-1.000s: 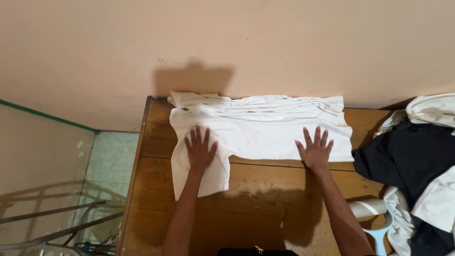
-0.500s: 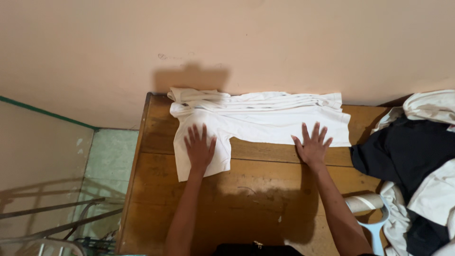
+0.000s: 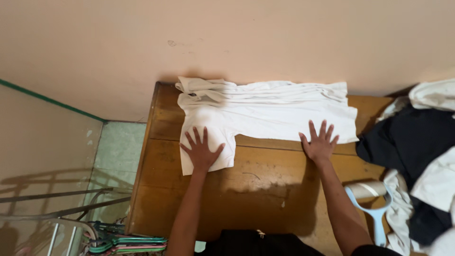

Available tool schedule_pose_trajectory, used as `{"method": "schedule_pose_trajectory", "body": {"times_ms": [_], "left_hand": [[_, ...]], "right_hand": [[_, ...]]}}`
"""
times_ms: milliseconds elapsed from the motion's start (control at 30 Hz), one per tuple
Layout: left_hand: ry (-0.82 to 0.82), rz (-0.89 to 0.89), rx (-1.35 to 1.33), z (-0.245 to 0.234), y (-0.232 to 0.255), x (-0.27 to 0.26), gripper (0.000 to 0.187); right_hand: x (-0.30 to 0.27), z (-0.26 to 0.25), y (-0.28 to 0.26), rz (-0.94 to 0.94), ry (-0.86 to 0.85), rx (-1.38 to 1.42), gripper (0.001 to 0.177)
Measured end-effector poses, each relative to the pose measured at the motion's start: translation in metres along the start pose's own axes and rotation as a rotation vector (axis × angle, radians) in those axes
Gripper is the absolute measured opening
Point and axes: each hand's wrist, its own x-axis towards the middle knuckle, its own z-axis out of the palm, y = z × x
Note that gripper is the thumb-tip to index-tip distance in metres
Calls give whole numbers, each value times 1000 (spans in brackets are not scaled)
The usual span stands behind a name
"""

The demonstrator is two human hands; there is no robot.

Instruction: The person lays a white t-shirt flat on a wooden table and uses a lint roller to remove lint from the fabric. The person smooths the shirt with their hands and rolls the lint roller over the sleeves, body, and collar areas.

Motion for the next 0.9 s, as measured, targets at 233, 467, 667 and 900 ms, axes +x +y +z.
{"method": "schedule_pose_trajectory", "body": {"times_ms": [233, 467, 667, 900], "left_hand": [[143, 280, -83, 1, 58, -1, 78], [-75, 868, -87, -2, 220, -38, 70], [-244, 1044, -84, 21, 257, -83, 71], [-281, 912, -60, 23, 206, -78, 70]], "right_hand": [[-22, -24, 1, 38, 151, 105, 76], [-158, -93, 53, 279, 566, 148, 66], [-261, -87, 110, 651, 547, 234, 61], [-263, -63, 127, 689, 386, 231, 53]]}}
